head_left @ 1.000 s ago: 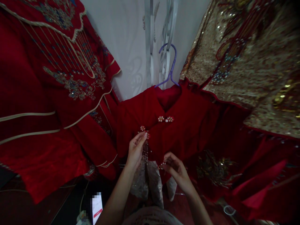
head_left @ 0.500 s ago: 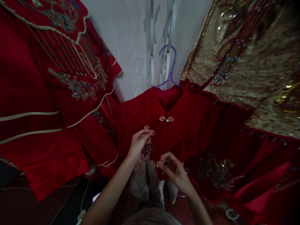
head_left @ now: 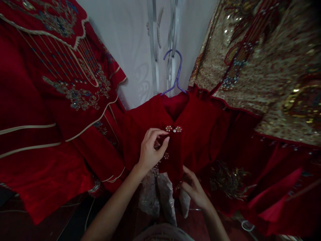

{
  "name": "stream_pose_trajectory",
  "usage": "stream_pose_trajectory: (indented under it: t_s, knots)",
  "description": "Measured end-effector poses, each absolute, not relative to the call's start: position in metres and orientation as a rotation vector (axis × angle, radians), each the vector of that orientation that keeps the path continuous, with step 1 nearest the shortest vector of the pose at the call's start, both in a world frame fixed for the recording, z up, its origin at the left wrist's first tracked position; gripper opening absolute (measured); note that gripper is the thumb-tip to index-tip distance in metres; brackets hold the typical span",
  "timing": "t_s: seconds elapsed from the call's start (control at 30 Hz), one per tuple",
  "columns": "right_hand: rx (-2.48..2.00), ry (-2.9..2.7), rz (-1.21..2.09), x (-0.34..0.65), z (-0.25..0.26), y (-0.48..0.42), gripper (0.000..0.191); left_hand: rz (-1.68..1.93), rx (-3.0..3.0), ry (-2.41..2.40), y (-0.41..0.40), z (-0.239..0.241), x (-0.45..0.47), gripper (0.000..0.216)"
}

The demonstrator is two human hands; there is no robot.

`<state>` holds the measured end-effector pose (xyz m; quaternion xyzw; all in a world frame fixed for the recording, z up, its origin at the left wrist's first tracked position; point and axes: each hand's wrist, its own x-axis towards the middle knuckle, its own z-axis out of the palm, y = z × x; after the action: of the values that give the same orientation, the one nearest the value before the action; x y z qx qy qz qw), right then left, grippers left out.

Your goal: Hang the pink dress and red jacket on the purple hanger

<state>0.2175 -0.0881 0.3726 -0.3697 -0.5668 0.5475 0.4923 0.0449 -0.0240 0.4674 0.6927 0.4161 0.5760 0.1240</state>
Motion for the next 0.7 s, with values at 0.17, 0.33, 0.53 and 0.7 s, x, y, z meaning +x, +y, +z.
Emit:
stream_pose_trajectory:
  t_s: [0.17,0.33,0.53,0.7]
  knots:
    - [-1.004,-1.303,1.268,0.23,0.369,-0.092,0.032,1.487,2.706,1.265,-0.006,0.504,0.048,0.022]
    - [-0.971,-1.484,1.163,0.235,0.378,-0.09,0.02,1.213,2.952,1.116,0.006,0.515,0.045,0.019]
    - [-0.936,-1.603,0.806,0.245,0.432,-0.057,0.01,1.14,2.801,0.834,0.014,0.516,0.042,0.016]
    - [-0.8,-1.436,0.414,0.224,0.503,-0.036,0.017,1.14,2.648,0.959,0.012,0.521,0.043,0.023]
